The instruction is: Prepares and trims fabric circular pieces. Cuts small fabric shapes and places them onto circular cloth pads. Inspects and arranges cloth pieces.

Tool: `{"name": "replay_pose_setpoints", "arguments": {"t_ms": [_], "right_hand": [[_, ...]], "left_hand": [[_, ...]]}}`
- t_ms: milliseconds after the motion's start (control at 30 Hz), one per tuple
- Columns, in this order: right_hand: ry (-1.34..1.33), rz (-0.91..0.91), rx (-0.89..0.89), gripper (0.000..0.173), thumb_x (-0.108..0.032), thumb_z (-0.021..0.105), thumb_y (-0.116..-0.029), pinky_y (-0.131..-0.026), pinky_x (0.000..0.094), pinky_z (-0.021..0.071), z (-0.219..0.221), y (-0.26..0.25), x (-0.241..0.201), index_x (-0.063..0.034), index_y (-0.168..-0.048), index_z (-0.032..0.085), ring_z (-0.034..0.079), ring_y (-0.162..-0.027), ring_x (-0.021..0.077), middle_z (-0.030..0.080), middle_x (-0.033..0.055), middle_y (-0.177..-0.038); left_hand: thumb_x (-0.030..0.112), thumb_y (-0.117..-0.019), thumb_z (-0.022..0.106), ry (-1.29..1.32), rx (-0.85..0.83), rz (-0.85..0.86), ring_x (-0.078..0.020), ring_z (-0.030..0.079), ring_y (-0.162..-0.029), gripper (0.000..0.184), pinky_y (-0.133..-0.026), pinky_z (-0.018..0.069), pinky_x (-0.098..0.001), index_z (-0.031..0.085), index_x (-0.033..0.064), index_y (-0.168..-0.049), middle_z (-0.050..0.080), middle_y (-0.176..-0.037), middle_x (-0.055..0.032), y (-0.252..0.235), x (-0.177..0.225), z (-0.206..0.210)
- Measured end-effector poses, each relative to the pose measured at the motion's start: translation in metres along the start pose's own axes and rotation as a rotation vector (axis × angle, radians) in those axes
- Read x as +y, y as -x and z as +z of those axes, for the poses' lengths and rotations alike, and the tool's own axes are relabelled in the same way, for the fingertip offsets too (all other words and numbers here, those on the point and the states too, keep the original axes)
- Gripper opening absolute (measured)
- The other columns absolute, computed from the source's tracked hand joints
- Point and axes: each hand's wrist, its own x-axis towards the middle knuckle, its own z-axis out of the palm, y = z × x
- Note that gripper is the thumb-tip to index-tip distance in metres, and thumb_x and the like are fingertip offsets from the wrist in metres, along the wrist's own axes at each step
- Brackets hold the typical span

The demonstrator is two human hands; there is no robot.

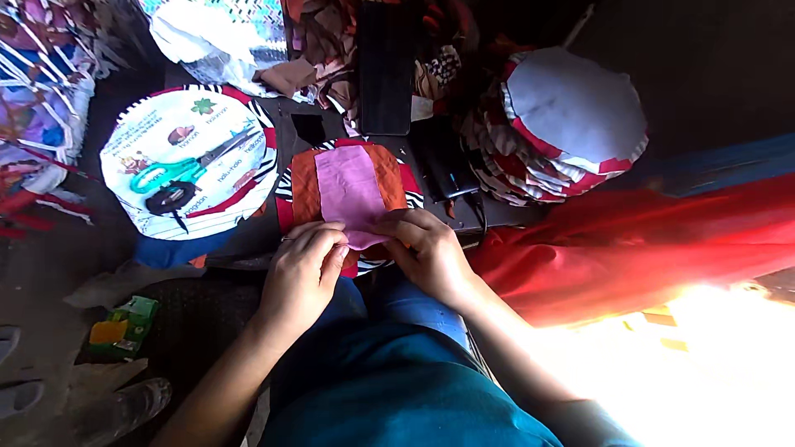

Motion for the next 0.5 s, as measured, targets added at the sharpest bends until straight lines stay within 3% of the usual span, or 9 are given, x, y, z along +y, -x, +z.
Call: {"name": "replay_pose_setpoints", "arguments": {"t_ms": [267,500], "right_hand": [[0.142,-0.036,-0.012,0.015,-0.016,0.067,-0.0939,-0.081,0.0387,0.0535,0.01,0.02,0.001,-0.0103,-0.098,0.079,0.067,-0.098,0.0253,0.073,0.0093,-0.106],[0.301,-0.193,0.025,0.016,-0.016,0.064,-0.0973,-0.078,0.039,0.051,0.021,0.027,0.003,-0.011,-0.106,0.076,0.066,-0.097,0.0264,0.072,0.0098,-0.104]], "left_hand": [[0.032,-0.1008,0.054,-0.081,-0.093,0.002,-0.0298,0.06,-0.123,0.033,-0.101,0.0455,-0.0489,0.076,0.007,-0.097,0.069,-0.125,-0.0114,0.004,-0.006,-0.012],[0.018,-0.1045,0.052,-0.101,-0.06,-0.074,-0.0369,0.067,-0.111,0.029,-0.096,0.0505,-0.0549,0.072,-0.0029,-0.109,0.07,-0.116,-0.0222,-0.06,-0.017,-0.033]]}}
